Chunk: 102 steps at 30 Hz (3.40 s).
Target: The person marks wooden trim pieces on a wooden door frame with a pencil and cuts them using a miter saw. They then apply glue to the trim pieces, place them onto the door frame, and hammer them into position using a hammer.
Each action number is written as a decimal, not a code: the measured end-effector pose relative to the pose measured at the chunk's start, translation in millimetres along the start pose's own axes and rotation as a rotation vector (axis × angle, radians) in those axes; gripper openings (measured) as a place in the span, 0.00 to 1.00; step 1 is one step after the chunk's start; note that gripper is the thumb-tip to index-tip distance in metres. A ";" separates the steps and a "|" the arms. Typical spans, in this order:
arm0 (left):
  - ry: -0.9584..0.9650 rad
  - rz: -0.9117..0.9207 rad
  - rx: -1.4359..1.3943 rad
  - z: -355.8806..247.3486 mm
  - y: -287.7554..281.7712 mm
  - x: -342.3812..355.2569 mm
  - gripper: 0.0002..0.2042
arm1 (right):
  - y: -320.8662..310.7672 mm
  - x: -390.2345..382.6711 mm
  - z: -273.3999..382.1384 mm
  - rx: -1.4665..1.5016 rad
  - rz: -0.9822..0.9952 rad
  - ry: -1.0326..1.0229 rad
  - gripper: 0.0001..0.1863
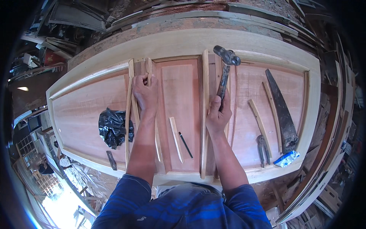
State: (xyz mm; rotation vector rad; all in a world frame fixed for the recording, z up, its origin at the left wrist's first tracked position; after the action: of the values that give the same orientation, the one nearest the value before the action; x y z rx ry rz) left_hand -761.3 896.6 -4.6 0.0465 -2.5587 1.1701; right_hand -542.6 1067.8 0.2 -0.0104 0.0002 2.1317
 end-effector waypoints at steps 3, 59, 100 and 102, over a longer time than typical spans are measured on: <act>-0.048 0.039 0.003 -1.9 -1.4 -1.2 0.10 | 1.9 1.2 -3.8 -0.011 -0.014 0.015 0.25; 0.042 0.005 -0.043 -1.0 3.0 5.8 0.10 | 0.5 4.3 -10.6 -0.144 0.096 -0.099 0.25; -0.009 -0.045 -0.126 -0.4 -4.2 5.8 0.08 | 90.4 15.6 83.0 -0.951 0.688 -0.448 0.29; 0.011 -0.057 -0.150 1.7 -5.0 6.0 0.09 | 85.7 11.5 79.6 -0.866 0.616 -0.456 0.29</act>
State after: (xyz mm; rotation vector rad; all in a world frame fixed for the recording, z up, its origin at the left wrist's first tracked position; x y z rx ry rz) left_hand -766.6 892.6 -0.1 0.0771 -2.6089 0.9529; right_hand -621.9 1032.3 79.3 -0.0370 -1.3263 2.5147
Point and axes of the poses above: each hand's wrist, its own x-axis towards the middle knuckle, its own y-axis out of the palm, z = x × y, the point moved 3 cm from there along x, towards the middle knuckle, and after that the axes turned 6 degrees about -y, right-handed, at the moved point
